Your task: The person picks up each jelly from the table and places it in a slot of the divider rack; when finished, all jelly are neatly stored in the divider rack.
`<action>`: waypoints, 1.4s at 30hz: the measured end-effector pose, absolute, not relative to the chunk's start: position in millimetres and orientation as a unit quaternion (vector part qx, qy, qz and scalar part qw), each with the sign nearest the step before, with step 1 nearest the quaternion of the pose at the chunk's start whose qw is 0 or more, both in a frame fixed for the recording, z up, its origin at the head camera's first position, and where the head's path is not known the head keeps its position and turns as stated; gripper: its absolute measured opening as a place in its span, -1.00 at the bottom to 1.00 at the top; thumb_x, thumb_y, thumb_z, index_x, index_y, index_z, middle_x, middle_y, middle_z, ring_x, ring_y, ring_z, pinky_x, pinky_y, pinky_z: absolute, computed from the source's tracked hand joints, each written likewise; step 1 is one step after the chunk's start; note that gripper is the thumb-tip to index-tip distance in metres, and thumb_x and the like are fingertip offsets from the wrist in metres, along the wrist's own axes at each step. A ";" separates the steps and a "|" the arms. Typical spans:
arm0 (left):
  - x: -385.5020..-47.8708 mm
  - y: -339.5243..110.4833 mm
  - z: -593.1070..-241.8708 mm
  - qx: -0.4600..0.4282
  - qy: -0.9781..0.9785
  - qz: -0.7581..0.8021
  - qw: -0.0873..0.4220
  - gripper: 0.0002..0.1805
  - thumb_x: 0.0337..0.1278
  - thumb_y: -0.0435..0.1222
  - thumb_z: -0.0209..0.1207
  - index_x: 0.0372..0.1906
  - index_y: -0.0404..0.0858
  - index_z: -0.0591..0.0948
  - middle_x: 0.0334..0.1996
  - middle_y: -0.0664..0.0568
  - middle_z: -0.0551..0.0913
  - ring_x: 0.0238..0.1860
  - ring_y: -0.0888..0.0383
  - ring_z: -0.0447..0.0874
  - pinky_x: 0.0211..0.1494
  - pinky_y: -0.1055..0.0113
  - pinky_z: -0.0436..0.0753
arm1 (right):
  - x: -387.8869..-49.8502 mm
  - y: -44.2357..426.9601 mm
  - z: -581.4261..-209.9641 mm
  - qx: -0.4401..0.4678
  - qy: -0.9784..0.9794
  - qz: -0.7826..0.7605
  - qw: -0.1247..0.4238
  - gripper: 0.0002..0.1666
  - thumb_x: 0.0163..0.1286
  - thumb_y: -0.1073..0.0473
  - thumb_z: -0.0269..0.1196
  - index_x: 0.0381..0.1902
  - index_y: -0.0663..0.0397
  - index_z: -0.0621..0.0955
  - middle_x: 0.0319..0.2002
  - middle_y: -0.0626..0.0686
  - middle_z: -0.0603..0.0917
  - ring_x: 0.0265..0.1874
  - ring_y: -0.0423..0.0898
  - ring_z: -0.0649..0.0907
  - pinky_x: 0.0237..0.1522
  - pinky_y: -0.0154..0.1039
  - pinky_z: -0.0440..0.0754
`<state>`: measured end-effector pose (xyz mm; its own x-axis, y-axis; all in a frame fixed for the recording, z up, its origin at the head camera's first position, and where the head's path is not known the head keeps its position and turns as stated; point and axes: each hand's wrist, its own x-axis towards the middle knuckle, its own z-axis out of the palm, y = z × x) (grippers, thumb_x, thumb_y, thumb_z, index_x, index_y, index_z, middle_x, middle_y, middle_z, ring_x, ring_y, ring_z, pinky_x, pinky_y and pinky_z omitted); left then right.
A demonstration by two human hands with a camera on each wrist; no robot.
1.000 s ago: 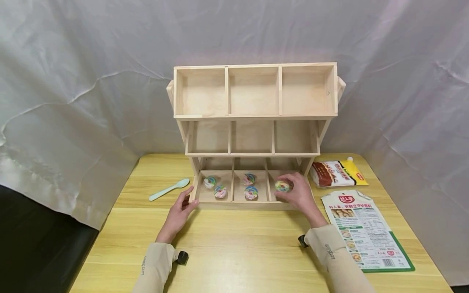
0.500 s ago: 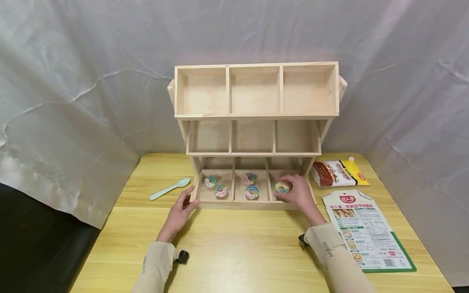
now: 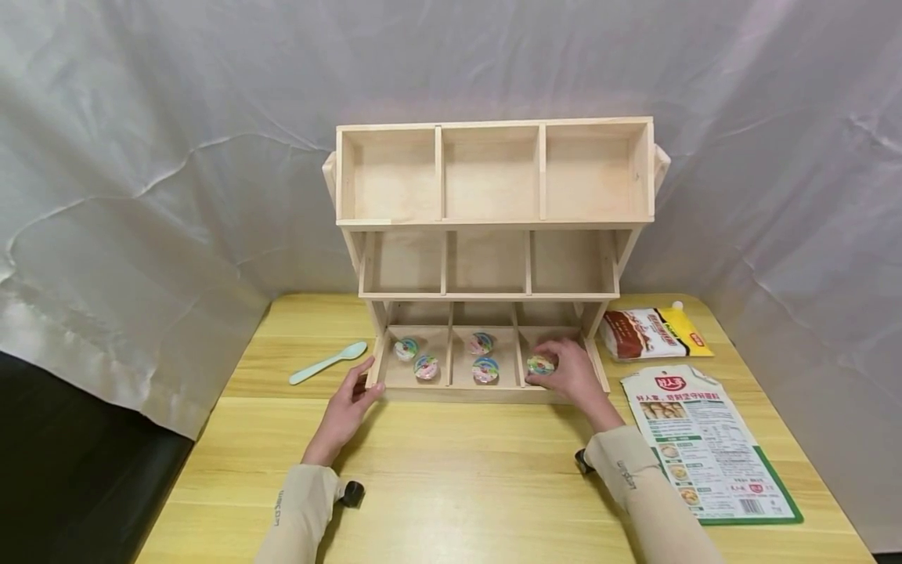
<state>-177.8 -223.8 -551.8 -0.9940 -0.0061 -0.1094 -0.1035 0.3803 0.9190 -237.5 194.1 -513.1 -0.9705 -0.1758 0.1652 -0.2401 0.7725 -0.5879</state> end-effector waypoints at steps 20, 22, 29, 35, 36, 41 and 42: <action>-179.0 -223.9 -552.4 -0.033 0.833 0.551 0.036 -0.30 0.45 0.04 0.21 0.59 0.21 0.26 0.31 -0.20 0.53 0.25 -0.12 0.57 0.36 -0.08 0.52 | -243.4 193.8 -517.1 0.128 -0.947 0.293 0.037 -0.41 -0.01 0.05 0.67 -0.01 0.15 0.76 -0.05 0.19 0.76 -0.07 0.17 0.66 0.05 0.14 0.60; -179.3 -224.1 -552.7 -0.032 0.833 0.551 0.035 -0.29 0.45 0.05 0.21 0.59 0.20 0.26 0.31 -0.21 0.53 0.25 -0.13 0.57 0.36 -0.07 0.52 | -243.5 193.9 -517.1 0.129 -0.947 0.293 0.035 -0.41 0.00 0.05 0.67 -0.01 0.15 0.76 0.00 0.21 0.76 -0.01 0.20 0.67 0.11 0.17 0.59; -178.6 -221.6 -547.7 -0.037 0.834 0.550 0.041 -0.29 0.52 -0.04 0.17 0.63 0.07 0.22 0.35 -0.28 0.49 0.28 -0.16 0.55 0.37 -0.10 0.50 | -245.2 194.1 -517.0 0.128 -0.948 0.291 0.023 -0.40 0.01 0.05 0.66 0.01 0.15 0.76 0.01 0.20 0.76 0.00 0.20 0.68 0.13 0.18 0.60; -164.4 -211.9 -512.7 -0.038 0.830 0.553 0.055 -0.31 0.55 -0.17 0.15 0.63 -0.06 0.22 0.34 -0.34 0.49 0.27 -0.21 0.54 0.37 -0.12 0.50 | -245.7 194.5 -516.9 0.131 -0.948 0.290 0.017 -0.40 0.01 0.06 0.66 0.01 0.16 0.75 0.00 0.19 0.78 -0.01 0.19 0.70 0.12 0.17 0.62; -162.7 -211.2 -509.3 -0.036 0.831 0.553 0.055 -0.32 0.54 -0.17 0.15 0.63 -0.08 0.22 0.34 -0.34 0.49 0.26 -0.20 0.55 0.36 -0.12 0.51 | -245.8 194.8 -517.2 0.133 -0.948 0.289 0.019 -0.39 0.00 0.06 0.66 0.01 0.16 0.75 0.00 0.19 0.78 -0.01 0.19 0.70 0.12 0.17 0.62; -171.5 -217.0 -532.6 -0.035 0.828 0.557 0.043 -0.31 0.52 -0.10 0.18 0.62 -0.01 0.24 0.35 -0.31 0.49 0.27 -0.18 0.56 0.36 -0.11 0.51 | -246.3 195.3 -517.5 0.139 -0.948 0.287 0.020 -0.39 0.00 0.04 0.66 0.01 0.16 0.76 0.00 0.20 0.78 0.01 0.21 0.69 0.14 0.18 0.62; -174.7 -218.8 -539.6 -0.035 0.829 0.557 0.041 -0.30 0.51 -0.08 0.18 0.62 0.02 0.24 0.35 -0.30 0.49 0.27 -0.17 0.56 0.36 -0.11 0.51 | -246.4 195.5 -517.3 0.141 -0.947 0.288 0.018 -0.39 0.01 0.04 0.66 0.01 0.16 0.75 0.01 0.21 0.77 0.02 0.22 0.69 0.15 0.19 0.61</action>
